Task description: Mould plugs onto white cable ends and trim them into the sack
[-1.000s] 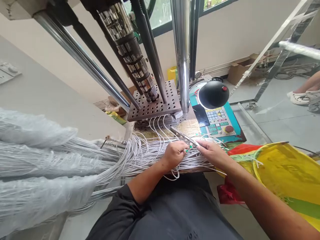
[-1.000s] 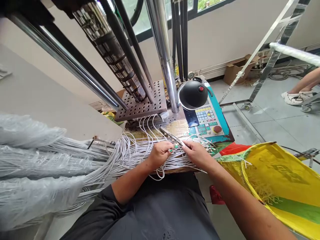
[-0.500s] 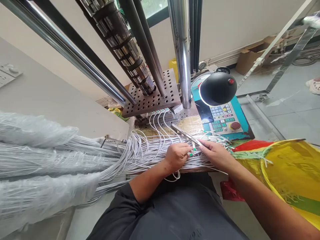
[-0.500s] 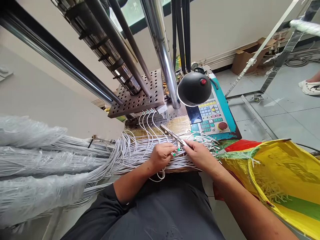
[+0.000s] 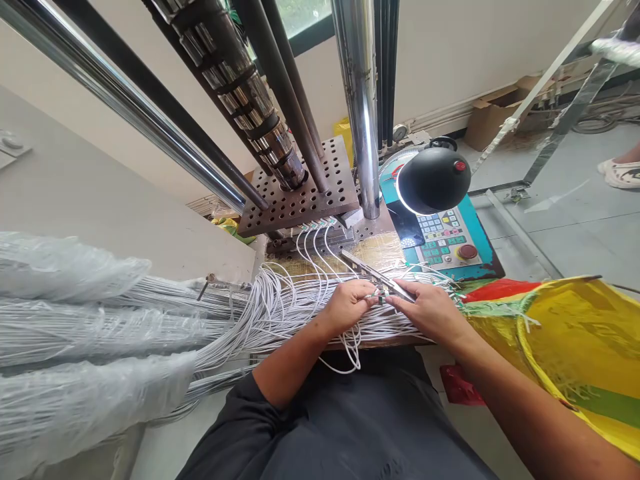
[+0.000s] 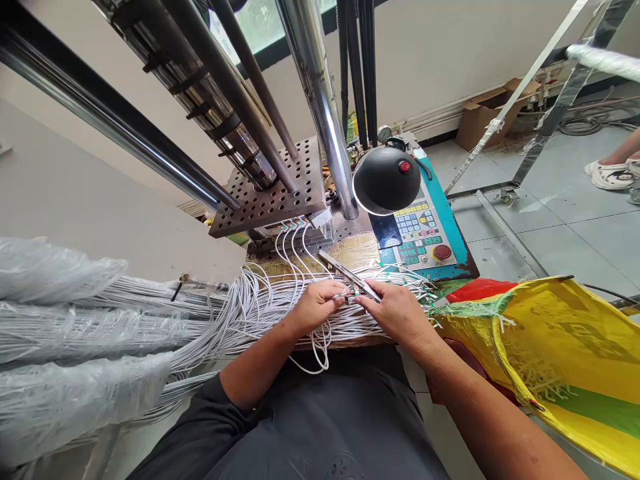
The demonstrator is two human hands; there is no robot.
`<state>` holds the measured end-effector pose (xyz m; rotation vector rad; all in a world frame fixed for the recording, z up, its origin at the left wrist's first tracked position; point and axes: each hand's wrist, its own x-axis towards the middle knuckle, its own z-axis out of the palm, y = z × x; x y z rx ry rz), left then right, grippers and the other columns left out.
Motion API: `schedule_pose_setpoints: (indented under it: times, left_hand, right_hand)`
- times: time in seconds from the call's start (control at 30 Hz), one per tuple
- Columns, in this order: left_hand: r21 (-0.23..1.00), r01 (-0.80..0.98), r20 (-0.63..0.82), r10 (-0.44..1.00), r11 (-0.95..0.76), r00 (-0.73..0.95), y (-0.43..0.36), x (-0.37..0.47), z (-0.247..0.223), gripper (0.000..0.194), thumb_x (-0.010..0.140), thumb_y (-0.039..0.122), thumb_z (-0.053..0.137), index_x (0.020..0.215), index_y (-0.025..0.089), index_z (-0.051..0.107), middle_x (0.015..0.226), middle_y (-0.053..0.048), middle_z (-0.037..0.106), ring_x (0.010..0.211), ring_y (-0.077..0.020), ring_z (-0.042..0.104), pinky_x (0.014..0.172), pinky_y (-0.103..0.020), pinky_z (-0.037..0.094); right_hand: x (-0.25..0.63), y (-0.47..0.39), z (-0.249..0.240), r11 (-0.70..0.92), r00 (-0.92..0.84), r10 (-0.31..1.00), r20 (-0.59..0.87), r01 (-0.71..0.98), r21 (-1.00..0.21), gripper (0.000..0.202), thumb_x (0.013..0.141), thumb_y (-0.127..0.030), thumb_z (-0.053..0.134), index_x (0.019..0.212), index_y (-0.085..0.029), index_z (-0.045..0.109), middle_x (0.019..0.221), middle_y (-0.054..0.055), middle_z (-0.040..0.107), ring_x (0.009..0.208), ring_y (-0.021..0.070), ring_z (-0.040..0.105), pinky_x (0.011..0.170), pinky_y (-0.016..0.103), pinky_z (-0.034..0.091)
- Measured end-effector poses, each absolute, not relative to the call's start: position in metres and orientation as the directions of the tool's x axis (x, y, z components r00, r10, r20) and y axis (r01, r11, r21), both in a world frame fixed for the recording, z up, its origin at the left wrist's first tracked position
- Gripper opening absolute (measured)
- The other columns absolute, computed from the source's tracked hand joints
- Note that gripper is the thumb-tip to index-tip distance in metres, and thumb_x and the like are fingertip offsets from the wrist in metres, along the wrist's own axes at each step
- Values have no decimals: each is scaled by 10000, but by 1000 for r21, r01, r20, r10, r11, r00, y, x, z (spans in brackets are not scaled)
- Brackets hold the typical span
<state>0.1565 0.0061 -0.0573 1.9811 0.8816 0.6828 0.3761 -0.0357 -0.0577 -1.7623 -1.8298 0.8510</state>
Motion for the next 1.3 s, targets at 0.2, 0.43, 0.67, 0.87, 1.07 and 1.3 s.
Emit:
schedule_pose_setpoints:
  times: [0.2,0.43,0.67,0.87,1.07,1.3]
  left_hand:
    - [877,406,14,858,-257,513,12,143,-45,473,1008,492,513,670,163,547,666,15,468,650,-123,442,640,-264,358]
    - [765,476,20,754,-435,656,20,147,-56,382,988,309,535,641,178,445,673,24,464,668,-123,440,669,-263,340]
    - [667,545,-47,701,-508,711,26,146,-61,301,996,270,502,711,184,548,737,1,550,738,-147,520,731,-264,391]
    - [658,584,-102,712,-476,695,31,148,-57,297,986,280,503,719,187,593,741,-10,590,744,-160,538,732,-267,409]
    - [679,576,-131,696,-456,706,33,148,-56,278,973,280,510,737,185,622,765,-17,626,763,-167,563,739,-268,418]
    - [692,573,-143,694,-440,706,35,148,-60,288,976,304,507,730,190,605,750,-3,608,755,-163,562,742,-264,414]
  right_hand:
    - [376,-37,-61,6,-52,998,-44,716,-698,457,902,-468,646,1283,-231,739,1251,79,745,1154,313,709,1006,410,549]
    - [375,-37,-65,20,-42,999,-17,736,-677,453,893,-465,663,1276,-238,745,1211,67,761,1132,321,721,963,403,580]
    - [374,-37,-65,22,-47,999,-18,729,-684,415,895,-448,664,1249,-253,758,1197,48,768,1106,295,733,958,365,577]
    - [374,-36,-66,-8,-35,998,-47,719,-695,472,888,-483,665,1283,-236,741,1227,61,755,1146,308,715,999,381,560]
    - [375,-37,-66,-4,-27,999,-31,702,-712,445,874,-476,678,1251,-253,758,1222,52,755,1132,308,721,1022,401,555]
    - [375,-37,-60,-18,-50,996,-75,702,-712,473,891,-490,648,1273,-227,744,1223,65,758,1133,313,718,994,399,558]
